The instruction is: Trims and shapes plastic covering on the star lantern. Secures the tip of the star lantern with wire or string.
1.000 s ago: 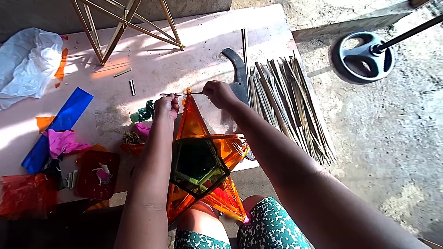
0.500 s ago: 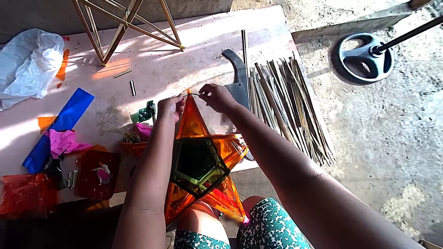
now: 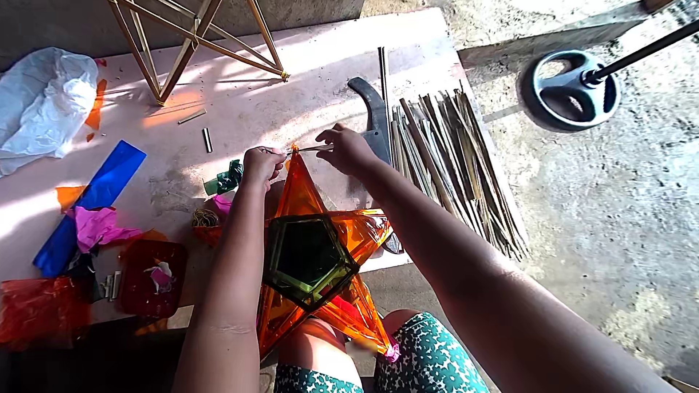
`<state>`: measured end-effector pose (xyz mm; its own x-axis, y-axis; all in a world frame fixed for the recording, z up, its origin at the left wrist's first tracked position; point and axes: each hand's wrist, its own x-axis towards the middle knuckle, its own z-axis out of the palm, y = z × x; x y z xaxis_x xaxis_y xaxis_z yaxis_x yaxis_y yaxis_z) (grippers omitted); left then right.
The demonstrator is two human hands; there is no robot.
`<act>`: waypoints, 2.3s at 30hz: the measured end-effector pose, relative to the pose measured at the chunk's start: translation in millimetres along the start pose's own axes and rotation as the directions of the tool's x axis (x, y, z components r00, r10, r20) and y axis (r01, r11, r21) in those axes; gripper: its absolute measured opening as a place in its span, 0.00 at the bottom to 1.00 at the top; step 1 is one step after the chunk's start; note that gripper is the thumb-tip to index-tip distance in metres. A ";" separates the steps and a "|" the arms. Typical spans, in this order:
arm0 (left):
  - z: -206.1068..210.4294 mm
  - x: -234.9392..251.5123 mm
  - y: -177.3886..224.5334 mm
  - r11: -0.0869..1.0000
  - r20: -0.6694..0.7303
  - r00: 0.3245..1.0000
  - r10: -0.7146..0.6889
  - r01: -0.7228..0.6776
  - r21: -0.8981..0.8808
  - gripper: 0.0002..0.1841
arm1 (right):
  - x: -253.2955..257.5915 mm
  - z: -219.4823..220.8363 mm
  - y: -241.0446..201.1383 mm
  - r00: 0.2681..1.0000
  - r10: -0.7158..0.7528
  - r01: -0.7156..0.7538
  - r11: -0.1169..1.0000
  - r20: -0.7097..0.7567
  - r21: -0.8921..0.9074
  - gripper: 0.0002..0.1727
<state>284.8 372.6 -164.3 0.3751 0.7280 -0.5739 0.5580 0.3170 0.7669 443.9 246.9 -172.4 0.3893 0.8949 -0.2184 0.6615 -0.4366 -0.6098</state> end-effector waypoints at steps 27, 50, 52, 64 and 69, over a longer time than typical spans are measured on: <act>26.3 59.0 9.2 0.963 0.105 0.987 -0.120 0.142 -0.228 0.05 | 42.4 -5.0 -24.5 0.993 0.041 -0.015 0.972 -0.109 0.236 0.20; 15.8 50.7 -5.5 0.932 0.100 0.980 -0.174 0.197 -0.305 0.11 | 31.4 36.8 -15.7 0.873 0.386 -0.439 0.352 0.299 0.826 0.17; 13.6 46.8 -4.7 0.922 0.105 0.977 -0.186 0.210 -0.324 0.11 | 31.0 39.9 -20.3 0.883 0.377 -0.416 0.352 0.280 0.838 0.14; -17.5 6.8 4.0 0.968 0.106 0.994 0.006 0.021 -0.250 0.10 | 14.2 15.6 -57.7 0.944 0.301 -0.277 0.511 0.133 0.814 0.12; -16.7 -0.2 21.0 0.970 0.101 0.994 0.038 -0.013 -0.244 0.09 | 2.9 7.8 -67.5 0.952 0.289 -0.242 0.512 0.100 0.824 0.12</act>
<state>284.1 389.3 -143.2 0.4690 0.6747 -0.5700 0.3558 0.4463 0.8211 395.3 279.7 -137.8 0.4979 0.7352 -0.4600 -0.2837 -0.3631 -0.8875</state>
